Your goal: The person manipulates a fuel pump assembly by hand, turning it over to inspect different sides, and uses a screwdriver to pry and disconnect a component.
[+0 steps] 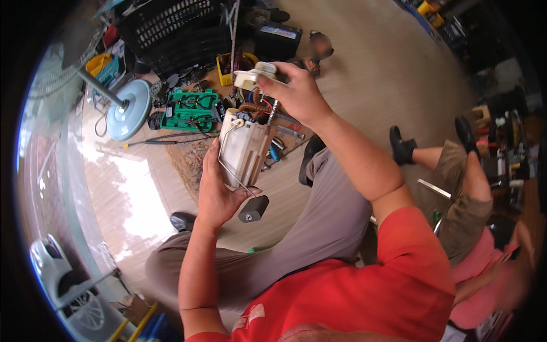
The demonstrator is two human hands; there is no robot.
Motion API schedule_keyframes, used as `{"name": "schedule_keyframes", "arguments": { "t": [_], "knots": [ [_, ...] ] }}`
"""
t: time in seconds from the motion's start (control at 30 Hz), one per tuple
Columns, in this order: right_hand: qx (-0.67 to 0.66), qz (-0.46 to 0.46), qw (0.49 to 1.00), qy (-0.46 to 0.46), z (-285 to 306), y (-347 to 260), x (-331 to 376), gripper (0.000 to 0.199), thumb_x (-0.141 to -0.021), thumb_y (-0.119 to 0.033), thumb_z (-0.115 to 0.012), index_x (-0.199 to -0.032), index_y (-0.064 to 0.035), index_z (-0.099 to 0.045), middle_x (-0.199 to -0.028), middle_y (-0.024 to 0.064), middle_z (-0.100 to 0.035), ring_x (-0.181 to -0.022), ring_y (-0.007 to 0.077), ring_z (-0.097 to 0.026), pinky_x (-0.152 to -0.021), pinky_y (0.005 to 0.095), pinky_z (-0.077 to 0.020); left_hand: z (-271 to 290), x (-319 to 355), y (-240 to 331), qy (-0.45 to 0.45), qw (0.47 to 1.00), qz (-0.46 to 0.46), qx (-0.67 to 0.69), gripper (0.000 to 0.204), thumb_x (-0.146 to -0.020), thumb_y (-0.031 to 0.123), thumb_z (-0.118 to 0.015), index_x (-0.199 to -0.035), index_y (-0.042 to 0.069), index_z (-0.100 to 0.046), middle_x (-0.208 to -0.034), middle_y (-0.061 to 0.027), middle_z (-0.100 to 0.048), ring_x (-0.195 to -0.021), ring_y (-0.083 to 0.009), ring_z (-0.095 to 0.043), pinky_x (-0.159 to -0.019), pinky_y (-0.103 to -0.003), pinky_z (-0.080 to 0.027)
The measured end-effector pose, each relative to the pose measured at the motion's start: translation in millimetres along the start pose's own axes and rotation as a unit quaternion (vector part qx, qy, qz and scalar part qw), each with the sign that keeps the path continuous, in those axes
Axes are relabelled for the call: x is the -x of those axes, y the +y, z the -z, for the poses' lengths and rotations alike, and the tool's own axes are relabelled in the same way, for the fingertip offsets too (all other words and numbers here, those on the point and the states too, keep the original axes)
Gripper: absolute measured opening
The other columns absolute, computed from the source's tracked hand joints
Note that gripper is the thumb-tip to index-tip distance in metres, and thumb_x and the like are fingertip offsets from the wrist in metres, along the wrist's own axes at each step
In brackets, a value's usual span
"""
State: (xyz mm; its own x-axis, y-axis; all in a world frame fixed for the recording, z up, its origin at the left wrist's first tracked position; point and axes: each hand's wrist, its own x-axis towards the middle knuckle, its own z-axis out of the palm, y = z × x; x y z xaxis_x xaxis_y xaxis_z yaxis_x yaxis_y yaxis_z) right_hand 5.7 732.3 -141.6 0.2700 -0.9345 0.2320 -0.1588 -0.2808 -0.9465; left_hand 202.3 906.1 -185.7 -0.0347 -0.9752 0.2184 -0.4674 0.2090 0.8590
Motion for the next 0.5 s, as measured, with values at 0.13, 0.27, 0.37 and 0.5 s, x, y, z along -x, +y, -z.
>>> {"name": "schedule_keyframes", "arguments": {
  "t": [0.13,0.27,0.37,0.5],
  "knots": [
    [0.089,-0.045,0.993,-0.07,-1,-45,5,0.048,-0.085,-0.035,-0.075,-0.115,0.001,-0.063,-0.102,0.0093,-0.067,-0.091,0.0129,-0.061,-0.081,0.0286,-0.0493,-19,10,-23,0.044,0.996,0.044,0.071,0.121,-0.051,0.016,-0.093,-0.148,0.0,-0.022,-0.142,-0.02,-0.041,-0.13,-0.031,-0.043,-0.109,-0.04,-0.036],
    [0.049,0.024,0.996,-0.064,12,-17,-6,0.044,-0.091,-0.027,-0.069,-0.122,0.0011,-0.058,-0.106,0.0064,-0.066,-0.091,0.0119,-0.061,-0.079,0.0275,-0.0501,-19,15,-26,0.011,0.964,0.121,0.237,0.11,-0.06,0.024,-0.085,-0.147,-0.001,-0.023,-0.139,-0.0172,-0.042,-0.129,-0.0275,-0.043,-0.108,-0.04,-0.036],
    [-0.019,0.023,0.998,-0.063,21,-26,-8,0.038,-0.094,-0.021,-0.065,-0.124,0.0009,-0.057,-0.107,0.0047,-0.065,-0.09,0.0096,-0.061,-0.076,0.0253,-0.0502,-11,12,-21,-0.023,0.876,0.153,0.458,0.104,-0.064,0.033,-0.081,-0.145,0.0,-0.026,-0.135,-0.0151,-0.046,-0.125,-0.0277,-0.048,-0.105,-0.041,-0.04],
    [-0.067,0.035,0.996,-0.049,29,-45,1,0.029,-0.091,-0.015,-0.066,-0.115,0.002,-0.061,-0.1,0.0069,-0.065,-0.079,0.0087,-0.06,-0.067,0.0244,-0.0504,5,19,-27,-0.034,0.79,0.2,0.578,0.102,-0.062,0.032,-0.083,-0.143,0.001,-0.029,-0.131,-0.0149,-0.051,-0.119,-0.029,-0.054,-0.101,-0.043,-0.045]
  ]
}}
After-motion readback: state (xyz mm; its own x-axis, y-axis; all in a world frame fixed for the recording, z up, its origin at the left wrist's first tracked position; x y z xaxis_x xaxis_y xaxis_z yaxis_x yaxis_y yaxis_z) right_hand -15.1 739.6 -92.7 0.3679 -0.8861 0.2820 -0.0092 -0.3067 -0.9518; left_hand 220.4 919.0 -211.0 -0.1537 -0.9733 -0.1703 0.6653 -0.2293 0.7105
